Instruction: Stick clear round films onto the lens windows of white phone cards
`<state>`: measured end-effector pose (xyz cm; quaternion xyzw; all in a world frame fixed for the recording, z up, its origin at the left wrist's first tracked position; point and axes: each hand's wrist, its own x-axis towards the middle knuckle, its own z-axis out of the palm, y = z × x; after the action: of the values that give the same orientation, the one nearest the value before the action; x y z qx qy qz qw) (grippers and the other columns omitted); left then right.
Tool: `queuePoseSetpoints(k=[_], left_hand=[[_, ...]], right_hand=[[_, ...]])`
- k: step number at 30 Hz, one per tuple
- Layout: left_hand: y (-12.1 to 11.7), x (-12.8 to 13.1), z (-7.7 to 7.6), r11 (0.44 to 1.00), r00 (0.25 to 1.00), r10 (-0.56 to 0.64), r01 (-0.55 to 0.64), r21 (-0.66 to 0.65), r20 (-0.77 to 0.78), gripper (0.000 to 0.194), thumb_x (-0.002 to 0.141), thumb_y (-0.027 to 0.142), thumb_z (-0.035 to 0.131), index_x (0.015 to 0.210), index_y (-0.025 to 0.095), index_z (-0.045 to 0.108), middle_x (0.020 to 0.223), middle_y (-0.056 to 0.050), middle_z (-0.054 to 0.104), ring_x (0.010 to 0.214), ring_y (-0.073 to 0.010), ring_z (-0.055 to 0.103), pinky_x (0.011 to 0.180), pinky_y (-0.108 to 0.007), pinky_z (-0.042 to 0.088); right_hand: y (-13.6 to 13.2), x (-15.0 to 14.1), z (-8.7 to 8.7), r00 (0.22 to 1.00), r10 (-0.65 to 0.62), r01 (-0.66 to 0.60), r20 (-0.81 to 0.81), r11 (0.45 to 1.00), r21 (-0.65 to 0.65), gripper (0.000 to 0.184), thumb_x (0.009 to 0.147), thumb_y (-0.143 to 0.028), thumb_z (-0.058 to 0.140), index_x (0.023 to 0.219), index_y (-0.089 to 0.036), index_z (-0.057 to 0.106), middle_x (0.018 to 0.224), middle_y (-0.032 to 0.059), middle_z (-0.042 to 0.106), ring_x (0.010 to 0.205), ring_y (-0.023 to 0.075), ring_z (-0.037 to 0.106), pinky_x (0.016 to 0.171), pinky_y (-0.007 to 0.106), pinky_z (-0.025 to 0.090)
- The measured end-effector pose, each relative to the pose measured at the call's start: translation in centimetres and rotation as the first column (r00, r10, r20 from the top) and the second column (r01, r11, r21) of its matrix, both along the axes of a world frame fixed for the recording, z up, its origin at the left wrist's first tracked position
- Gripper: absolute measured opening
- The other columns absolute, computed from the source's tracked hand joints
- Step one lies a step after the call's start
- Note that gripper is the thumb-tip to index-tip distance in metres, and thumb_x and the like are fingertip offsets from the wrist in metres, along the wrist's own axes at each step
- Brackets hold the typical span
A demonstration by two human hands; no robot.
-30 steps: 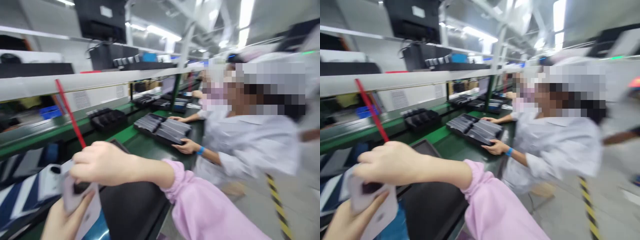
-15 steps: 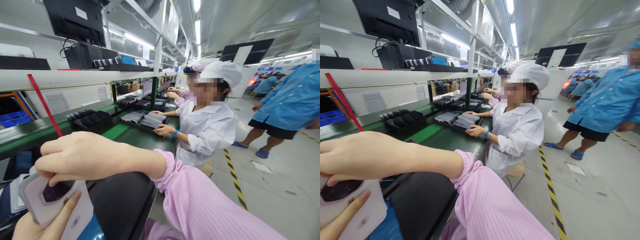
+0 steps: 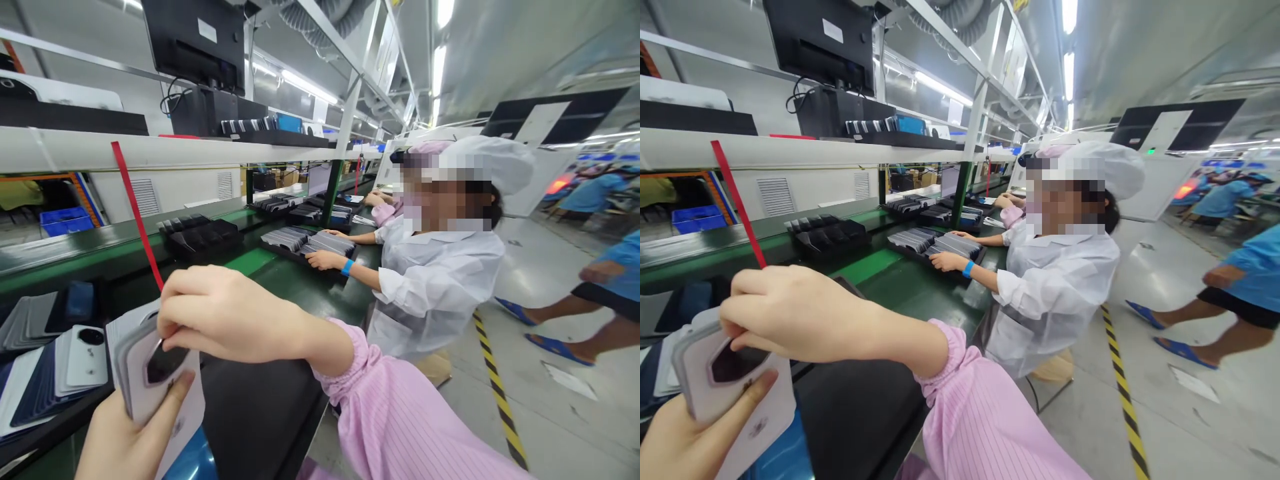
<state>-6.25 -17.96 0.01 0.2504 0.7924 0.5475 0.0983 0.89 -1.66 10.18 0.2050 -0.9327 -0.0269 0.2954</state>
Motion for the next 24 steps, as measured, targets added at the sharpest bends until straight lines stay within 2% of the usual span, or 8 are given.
queuePoseSetpoints(k=[4,8,13,16,19,22,23,24], left_hand=[[1.5,0.8,-1.2,0.998,0.977,0.012,0.003,0.067,-0.214,0.049,0.083,0.055,0.059,0.118,0.022,0.070,0.118,-0.005,0.077,0.115,-0.0341,0.070,0.096,-0.038,0.059],[2.9,2.2,-1.3,0.997,0.956,0.028,-0.005,0.080,-0.293,0.040,0.087,0.048,0.055,0.114,0.024,0.073,0.119,-0.004,0.076,0.113,-0.0317,0.071,0.097,-0.037,0.059],[4.2,3.6,-0.2,0.983,0.989,-0.117,0.101,0.153,0.095,0.039,0.078,0.044,0.075,0.103,0.015,0.076,0.104,-0.009,0.079,0.102,-0.0326,0.073,0.091,-0.038,0.058],[5.1,3.4,0.1,0.926,0.898,-0.281,0.161,0.341,0.339,0.046,0.068,0.042,0.087,0.100,0.012,0.075,0.101,-0.010,0.078,0.094,-0.0284,0.072,0.083,-0.034,0.057],[5.9,2.5,-0.1,0.850,0.800,-0.374,0.093,0.518,0.469,0.055,0.061,0.040,0.093,0.104,0.012,0.074,0.101,-0.010,0.077,0.089,-0.0244,0.072,0.082,-0.032,0.055],[6.3,1.6,-0.5,0.809,0.744,-0.430,0.067,0.584,0.511,0.050,0.063,0.037,0.093,0.101,0.011,0.074,0.097,-0.013,0.077,0.086,-0.0240,0.072,0.081,-0.034,0.056],[6.3,1.3,-0.6,0.800,0.728,-0.447,0.066,0.596,0.520,0.048,0.064,0.036,0.093,0.101,0.011,0.074,0.096,-0.013,0.076,0.085,-0.0245,0.073,0.081,-0.035,0.057],[6.2,1.0,-0.6,0.793,0.714,-0.459,0.062,0.606,0.529,0.048,0.065,0.036,0.092,0.102,0.011,0.074,0.096,-0.014,0.076,0.086,-0.0253,0.073,0.082,-0.037,0.057]], right_hand=[[2.5,1.1,-2.3,0.995,0.068,-0.070,-0.067,0.997,-0.022,0.023,0.106,-0.029,0.051,0.094,-0.016,0.066,0.101,0.0048,0.066,0.091,0.0140,0.062,0.081,0.028,0.049],[4.3,1.9,-4.8,0.949,0.128,-0.165,-0.287,0.980,-0.110,0.018,0.103,-0.023,0.056,0.088,-0.016,0.065,0.095,0.0047,0.068,0.085,0.0139,0.059,0.077,0.027,0.046],[5.2,1.8,-7.5,0.826,0.130,-0.177,-0.549,0.984,-0.032,0.014,0.098,-0.012,0.056,0.089,-0.018,0.066,0.094,0.0041,0.070,0.088,0.0161,0.061,0.082,0.032,0.042],[6.2,0.9,-8.6,0.777,0.154,-0.205,-0.610,0.979,-0.013,0.019,0.099,-0.016,0.053,0.086,-0.022,0.065,0.087,0.0026,0.070,0.084,0.0170,0.061,0.084,0.035,0.043],[7.6,-0.5,-9.4,0.758,0.193,-0.302,-0.623,0.950,-0.073,0.013,0.093,-0.017,0.060,0.085,-0.026,0.062,0.085,0.0006,0.069,0.077,0.0173,0.060,0.073,0.034,0.047],[8.2,-1.3,-9.6,0.793,0.200,-0.439,-0.576,0.843,-0.312,0.017,0.091,-0.021,0.064,0.077,-0.025,0.057,0.080,0.0007,0.065,0.067,0.0159,0.057,0.061,0.032,0.046],[8.2,-1.3,-9.6,0.807,0.165,-0.475,-0.567,0.752,-0.456,0.019,0.092,-0.024,0.064,0.075,-0.025,0.055,0.079,0.0010,0.063,0.065,0.0157,0.056,0.058,0.031,0.045],[8.1,-1.4,-9.5,0.823,0.115,-0.500,-0.556,0.612,-0.612,0.021,0.094,-0.029,0.064,0.076,-0.024,0.055,0.078,0.0012,0.062,0.063,0.0155,0.056,0.055,0.030,0.045]])
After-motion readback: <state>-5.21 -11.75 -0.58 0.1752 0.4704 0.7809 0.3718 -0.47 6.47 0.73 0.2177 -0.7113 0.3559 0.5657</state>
